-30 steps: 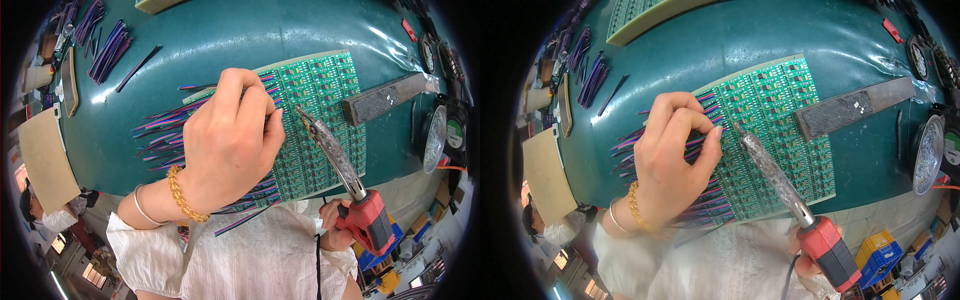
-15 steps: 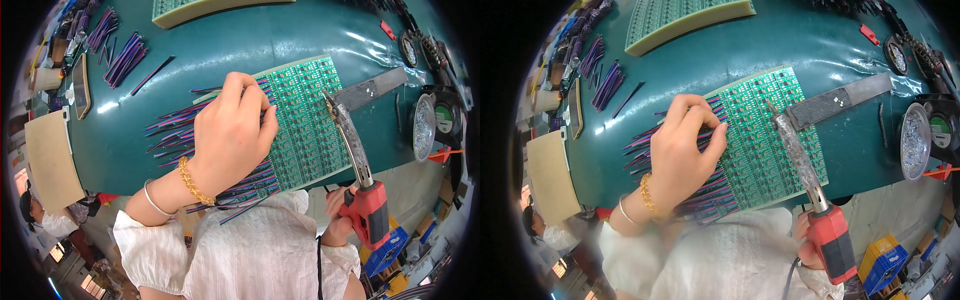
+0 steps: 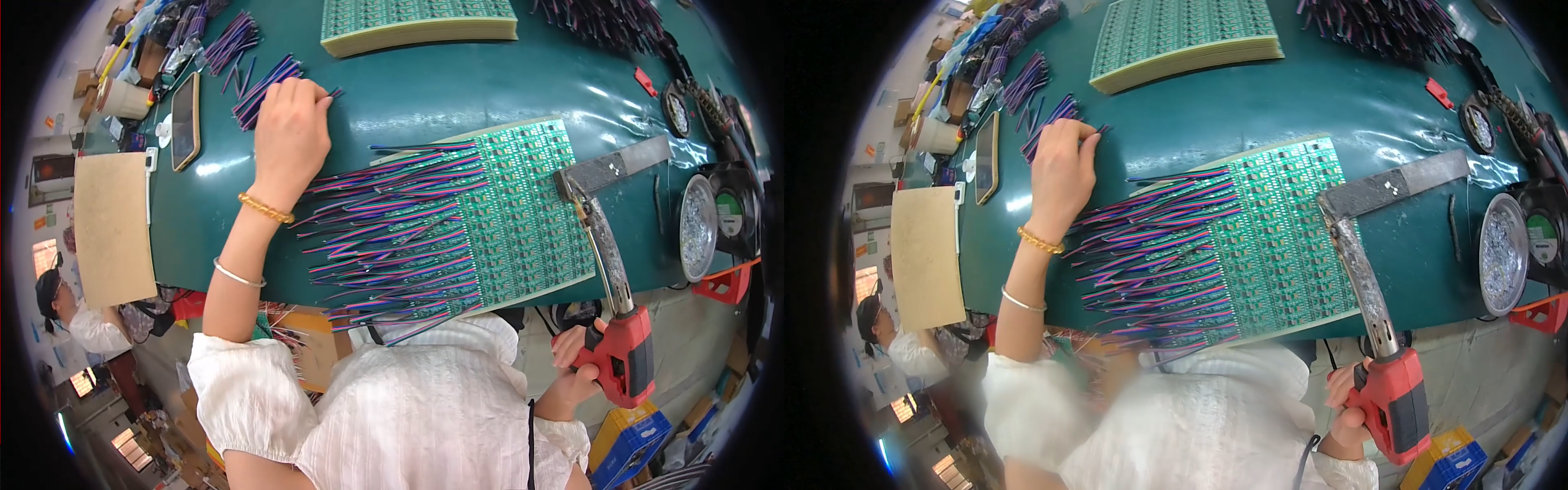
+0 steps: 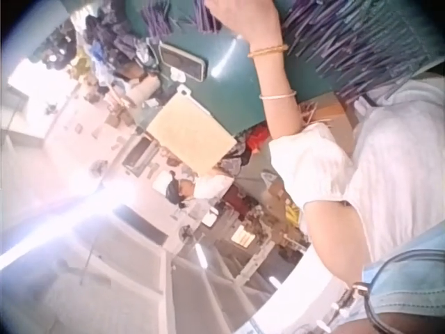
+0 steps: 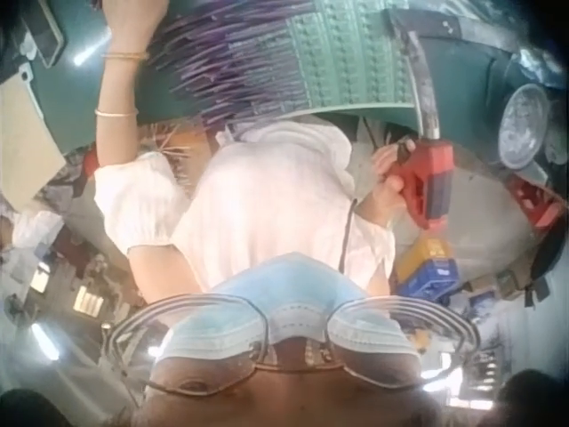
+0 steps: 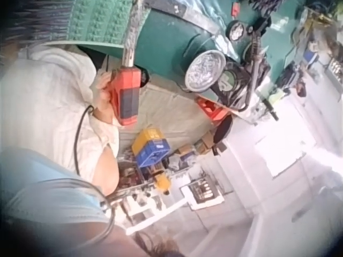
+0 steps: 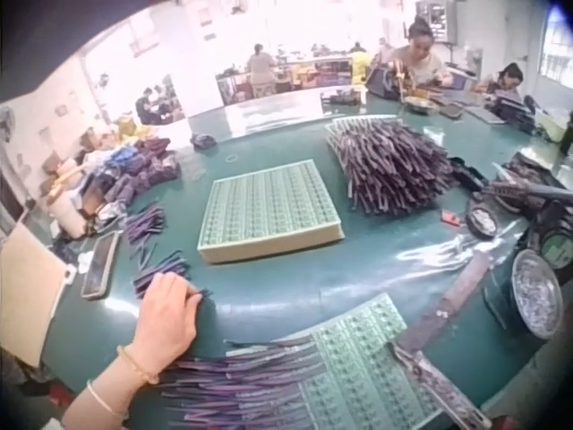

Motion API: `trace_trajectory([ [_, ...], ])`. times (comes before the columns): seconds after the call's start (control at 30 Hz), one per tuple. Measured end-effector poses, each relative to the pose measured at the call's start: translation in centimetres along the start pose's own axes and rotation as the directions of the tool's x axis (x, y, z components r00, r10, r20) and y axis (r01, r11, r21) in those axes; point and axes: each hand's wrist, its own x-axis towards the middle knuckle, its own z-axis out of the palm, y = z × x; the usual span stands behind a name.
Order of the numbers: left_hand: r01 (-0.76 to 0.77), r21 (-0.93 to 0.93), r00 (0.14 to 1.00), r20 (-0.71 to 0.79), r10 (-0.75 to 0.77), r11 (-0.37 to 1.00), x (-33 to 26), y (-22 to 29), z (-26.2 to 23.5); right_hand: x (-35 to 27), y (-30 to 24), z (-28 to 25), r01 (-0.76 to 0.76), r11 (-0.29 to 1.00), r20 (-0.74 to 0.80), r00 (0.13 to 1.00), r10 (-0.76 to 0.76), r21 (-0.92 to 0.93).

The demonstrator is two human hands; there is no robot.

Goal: The person solders ribbon cables to a circuit board panel by positioning each cable end onto the board by hand and applying a soldering iron.

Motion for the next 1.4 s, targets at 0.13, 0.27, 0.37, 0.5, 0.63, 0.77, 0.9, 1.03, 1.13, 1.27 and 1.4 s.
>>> trace_trajectory([
  [0.13,0.26,-0.401,0.965,0.094,-0.243,0.878,-0.2,2.9,-2.8,0.3,0.0,0.0,0.025,0.998,0.01,1.0,-0.026,0.055],
  [0.27,0.215,-0.616,0.963,0.264,-0.058,0.758,-0.6,9.7,-6.4,0.2,0.0,0.4,0.002,0.995,-0.003,1.0,-0.001,0.104],
  [0.37,0.192,-0.71,0.957,0.289,0.032,0.678,-1.5,12.3,-4.7,0.2,-0.8,0.7,-0.061,0.995,0.047,0.997,0.058,0.075],
  [0.5,0.239,-0.646,0.95,0.311,-0.036,0.725,-1.8,12.9,-2.4,0.2,-0.3,-0.3,-0.065,0.994,0.106,0.993,0.056,0.089],
  [0.63,0.313,-0.649,0.931,0.354,-0.09,0.693,-1.6,12.9,-2.5,0.3,-0.1,-1.2,-0.066,0.992,0.147,0.988,0.05,0.106],
  [0.77,0.302,-0.617,0.93,0.358,-0.083,0.727,-1.3,13.4,-2.3,0.0,0.2,-2.2,-0.086,0.995,0.202,0.977,0.074,0.053],
  [0.9,0.301,-0.612,0.925,0.374,-0.067,0.731,-1.0,13.3,-2.5,-0.6,0.5,-3.3,-0.136,0.989,0.251,0.961,0.117,0.061],
  [1.03,0.306,-0.603,0.924,0.376,-0.076,0.736,-1.1,13.1,-2.5,-0.9,0.6,-5.2,-0.241,0.963,0.429,0.863,0.268,-0.116],
  [1.13,0.325,-0.592,0.909,0.409,-0.072,0.738,-0.8,13.6,-2.4,0.6,-0.3,-3.4,-0.373,0.928,0.424,0.839,0.34,-0.005],
  [1.27,0.346,-0.586,0.905,0.416,-0.095,0.733,-0.9,13.4,-2.5,1.6,-0.8,-3.6,-0.464,0.885,0.48,0.772,0.417,-0.022],
  [1.4,0.327,-0.588,0.918,0.385,-0.099,0.74,-0.9,13.6,-2.4,1.0,-1.1,-3.2,-0.442,0.897,0.436,0.807,0.397,0.002],
])
